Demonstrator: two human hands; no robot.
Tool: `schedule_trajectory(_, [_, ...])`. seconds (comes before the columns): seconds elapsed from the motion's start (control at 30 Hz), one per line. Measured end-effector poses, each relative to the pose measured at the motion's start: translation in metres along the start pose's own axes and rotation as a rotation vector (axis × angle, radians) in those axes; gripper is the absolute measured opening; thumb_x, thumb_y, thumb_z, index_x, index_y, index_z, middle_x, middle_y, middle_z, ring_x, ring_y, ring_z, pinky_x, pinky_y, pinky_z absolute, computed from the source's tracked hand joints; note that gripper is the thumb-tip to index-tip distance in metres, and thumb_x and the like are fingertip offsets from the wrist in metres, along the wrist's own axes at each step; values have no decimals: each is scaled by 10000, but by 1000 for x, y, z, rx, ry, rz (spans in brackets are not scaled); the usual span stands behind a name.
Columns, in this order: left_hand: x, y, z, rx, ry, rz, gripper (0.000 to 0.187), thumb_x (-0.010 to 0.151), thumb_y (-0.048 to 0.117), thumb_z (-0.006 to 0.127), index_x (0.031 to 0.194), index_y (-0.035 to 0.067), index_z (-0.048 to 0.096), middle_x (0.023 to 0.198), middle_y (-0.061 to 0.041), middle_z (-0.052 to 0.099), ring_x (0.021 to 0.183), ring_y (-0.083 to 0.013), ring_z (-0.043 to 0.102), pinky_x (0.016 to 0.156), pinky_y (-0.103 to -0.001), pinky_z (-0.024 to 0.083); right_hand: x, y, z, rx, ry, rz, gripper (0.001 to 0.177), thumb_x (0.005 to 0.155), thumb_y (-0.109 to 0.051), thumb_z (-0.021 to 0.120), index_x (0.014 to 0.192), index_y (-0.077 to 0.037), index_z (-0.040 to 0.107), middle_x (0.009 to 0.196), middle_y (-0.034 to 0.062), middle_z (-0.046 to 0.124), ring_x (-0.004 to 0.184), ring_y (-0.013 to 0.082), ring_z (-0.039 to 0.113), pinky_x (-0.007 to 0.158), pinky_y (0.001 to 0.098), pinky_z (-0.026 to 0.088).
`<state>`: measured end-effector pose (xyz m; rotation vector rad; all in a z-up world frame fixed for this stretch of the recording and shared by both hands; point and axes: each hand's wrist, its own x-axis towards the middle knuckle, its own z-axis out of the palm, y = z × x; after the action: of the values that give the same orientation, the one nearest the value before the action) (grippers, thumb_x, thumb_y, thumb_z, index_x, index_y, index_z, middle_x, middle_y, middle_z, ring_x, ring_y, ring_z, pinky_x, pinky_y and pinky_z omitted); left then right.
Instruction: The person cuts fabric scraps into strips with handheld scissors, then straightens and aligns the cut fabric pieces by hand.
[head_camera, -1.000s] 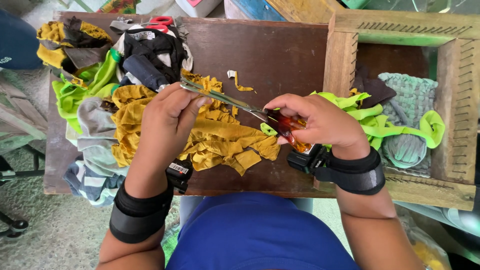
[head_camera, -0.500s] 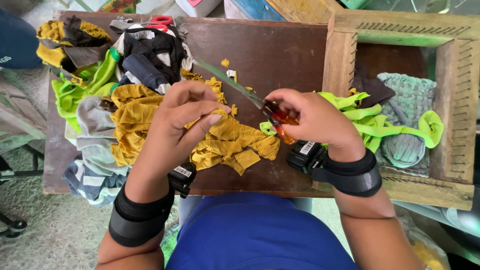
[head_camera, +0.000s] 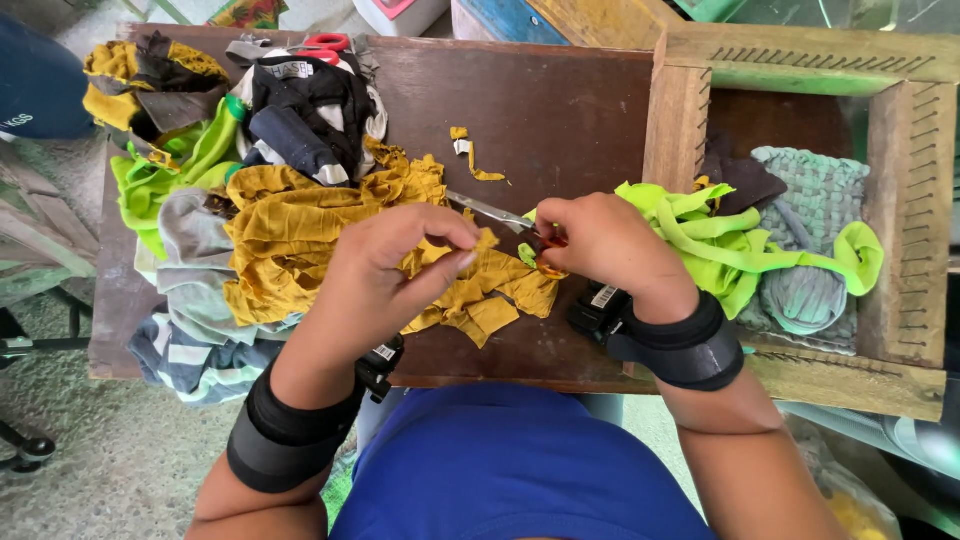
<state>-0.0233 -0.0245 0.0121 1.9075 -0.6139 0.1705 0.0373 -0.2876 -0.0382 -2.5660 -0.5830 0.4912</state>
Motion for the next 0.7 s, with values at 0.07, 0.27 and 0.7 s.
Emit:
schedule_trajectory(0.07, [2, 3, 3, 5, -15, 6, 180, 914, 15, 754, 1074, 48, 679, 1073, -64, 740, 981, -214, 749, 857, -311, 587, 3, 2, 7, -13, 0, -17, 214, 760, -198, 784, 929, -123, 677, 802, 107, 723, 767, 354, 687, 658, 458, 529])
schedule_trajectory(0.27, [3, 7, 7, 25, -74, 10, 173, 904, 43, 744, 1065, 62, 681, 1028, -72, 730, 944, -235, 739, 830, -314, 575, 4, -2, 11, -121, 20, -82, 198, 750, -198, 790, 903, -132, 683, 853, 106, 705, 846, 349, 676, 699, 458, 526])
schedule_trajectory(0.7, [-1, 13, 3, -30, -80, -89, 192, 915, 16, 681, 1100, 65, 664, 1049, -70, 726, 878, -214, 731, 789, -308, 576, 19, -18, 20, -228, -24, 9, 189, 796, -284, 787, 840, -150, 661, 763, 119, 703, 773, 372, 680, 664, 491, 519])
